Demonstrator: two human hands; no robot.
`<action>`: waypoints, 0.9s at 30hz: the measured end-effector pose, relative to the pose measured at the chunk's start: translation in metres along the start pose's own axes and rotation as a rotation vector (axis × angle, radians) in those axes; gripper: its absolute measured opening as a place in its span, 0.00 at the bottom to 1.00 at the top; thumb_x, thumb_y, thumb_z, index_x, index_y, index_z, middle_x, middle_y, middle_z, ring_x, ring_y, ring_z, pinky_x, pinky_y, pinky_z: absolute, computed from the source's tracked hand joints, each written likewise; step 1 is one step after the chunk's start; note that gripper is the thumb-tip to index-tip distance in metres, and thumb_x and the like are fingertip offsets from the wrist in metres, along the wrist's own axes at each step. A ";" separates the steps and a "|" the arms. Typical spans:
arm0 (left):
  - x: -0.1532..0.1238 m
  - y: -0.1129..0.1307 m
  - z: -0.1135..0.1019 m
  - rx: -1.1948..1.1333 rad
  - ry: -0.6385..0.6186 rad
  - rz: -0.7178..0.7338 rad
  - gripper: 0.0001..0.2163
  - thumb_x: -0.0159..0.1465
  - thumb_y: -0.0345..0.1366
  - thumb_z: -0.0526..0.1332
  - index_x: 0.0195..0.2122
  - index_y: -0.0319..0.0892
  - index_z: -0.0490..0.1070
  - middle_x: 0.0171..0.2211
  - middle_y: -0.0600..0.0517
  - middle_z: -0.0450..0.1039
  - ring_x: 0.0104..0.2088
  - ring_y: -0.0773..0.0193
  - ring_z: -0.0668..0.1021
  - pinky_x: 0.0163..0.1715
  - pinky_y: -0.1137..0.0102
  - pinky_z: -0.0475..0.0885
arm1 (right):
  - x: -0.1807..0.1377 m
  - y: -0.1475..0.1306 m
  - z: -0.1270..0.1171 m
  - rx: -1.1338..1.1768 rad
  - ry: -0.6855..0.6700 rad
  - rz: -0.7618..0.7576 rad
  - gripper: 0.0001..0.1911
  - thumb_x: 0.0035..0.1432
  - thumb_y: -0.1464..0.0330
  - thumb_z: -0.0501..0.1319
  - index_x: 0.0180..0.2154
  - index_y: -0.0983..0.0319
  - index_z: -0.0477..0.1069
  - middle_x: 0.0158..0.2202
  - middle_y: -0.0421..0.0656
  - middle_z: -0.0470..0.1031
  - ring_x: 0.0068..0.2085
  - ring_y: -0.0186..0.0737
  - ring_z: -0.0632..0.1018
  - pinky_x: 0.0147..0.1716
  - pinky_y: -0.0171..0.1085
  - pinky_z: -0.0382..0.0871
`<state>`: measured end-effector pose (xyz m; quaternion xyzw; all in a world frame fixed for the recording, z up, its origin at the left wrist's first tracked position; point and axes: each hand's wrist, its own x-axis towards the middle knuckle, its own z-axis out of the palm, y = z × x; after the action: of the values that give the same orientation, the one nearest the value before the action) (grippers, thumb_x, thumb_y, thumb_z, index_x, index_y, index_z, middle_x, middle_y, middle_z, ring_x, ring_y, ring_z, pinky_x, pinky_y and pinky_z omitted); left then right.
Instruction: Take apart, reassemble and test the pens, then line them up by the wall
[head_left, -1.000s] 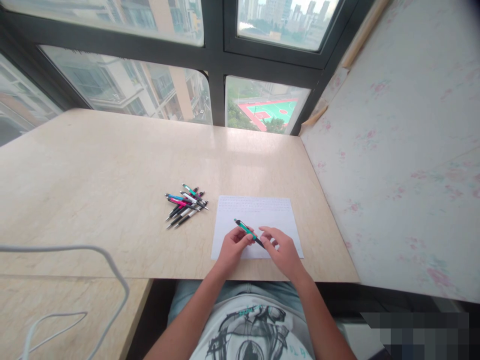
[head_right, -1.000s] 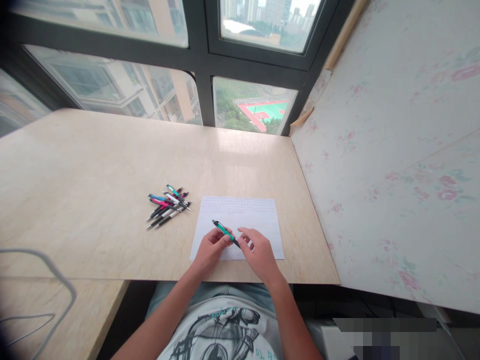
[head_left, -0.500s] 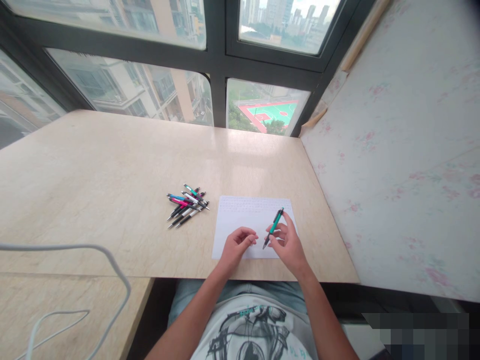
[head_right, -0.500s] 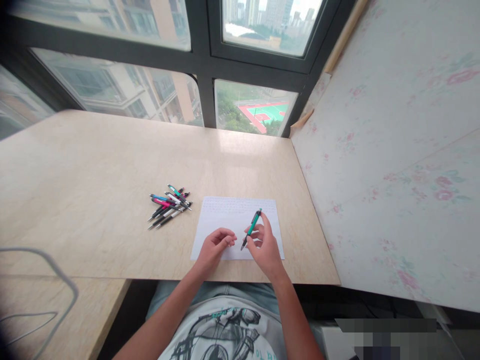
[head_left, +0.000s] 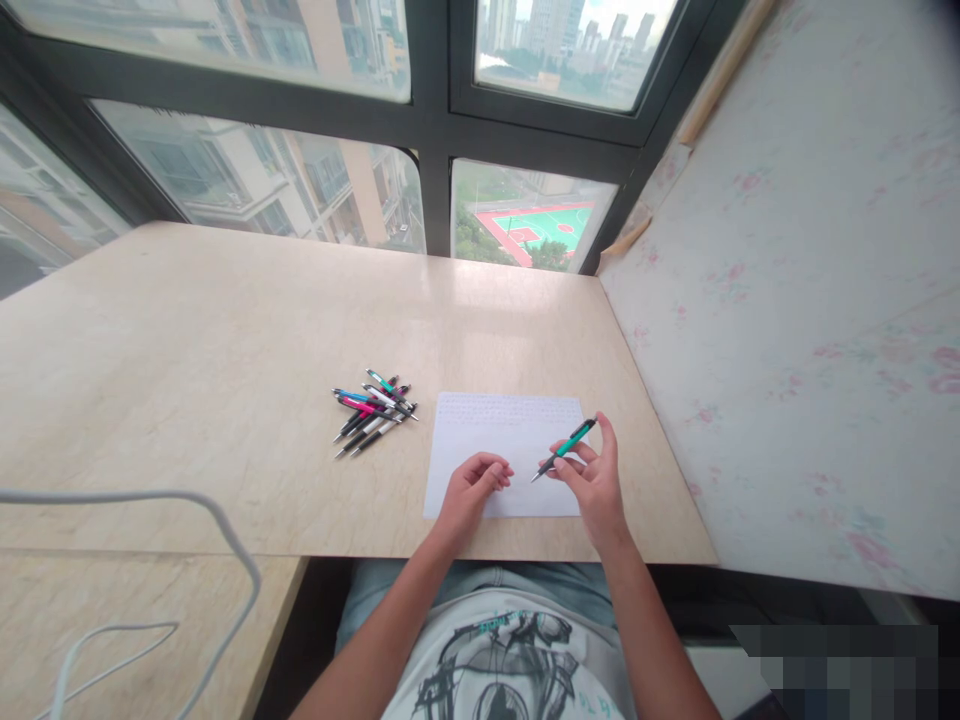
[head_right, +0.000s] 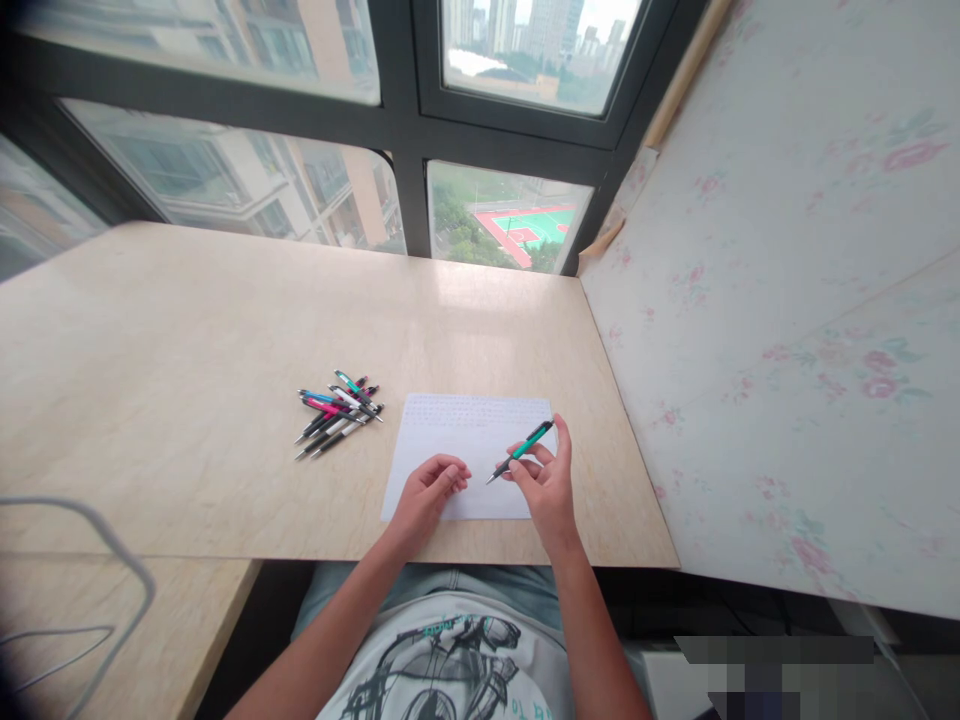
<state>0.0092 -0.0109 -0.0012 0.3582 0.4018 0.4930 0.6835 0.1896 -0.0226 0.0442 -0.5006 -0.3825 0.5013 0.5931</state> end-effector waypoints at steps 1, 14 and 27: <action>0.000 0.000 0.000 -0.011 0.003 -0.007 0.10 0.59 0.42 0.65 0.35 0.39 0.76 0.31 0.48 0.76 0.31 0.64 0.73 0.34 0.70 0.66 | 0.000 -0.001 0.000 0.010 0.016 -0.009 0.49 0.53 0.68 0.67 0.66 0.49 0.38 0.40 0.39 0.75 0.34 0.39 0.81 0.36 0.42 0.77; 0.000 0.003 0.003 -0.179 0.043 -0.070 0.12 0.59 0.44 0.65 0.34 0.38 0.76 0.31 0.47 0.77 0.31 0.65 0.75 0.36 0.70 0.68 | 0.002 0.000 0.002 0.092 0.116 0.008 0.50 0.51 0.65 0.68 0.66 0.47 0.40 0.38 0.38 0.75 0.32 0.38 0.80 0.38 0.47 0.78; 0.000 0.004 0.003 -0.188 0.048 -0.075 0.12 0.59 0.44 0.65 0.35 0.38 0.76 0.31 0.46 0.76 0.31 0.64 0.75 0.36 0.70 0.69 | 0.003 -0.001 0.000 0.112 0.125 0.022 0.46 0.51 0.66 0.69 0.64 0.48 0.46 0.38 0.39 0.75 0.33 0.39 0.80 0.36 0.45 0.77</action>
<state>0.0107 -0.0104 0.0036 0.2651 0.3831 0.5113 0.7222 0.1903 -0.0199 0.0453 -0.5011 -0.3103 0.4961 0.6376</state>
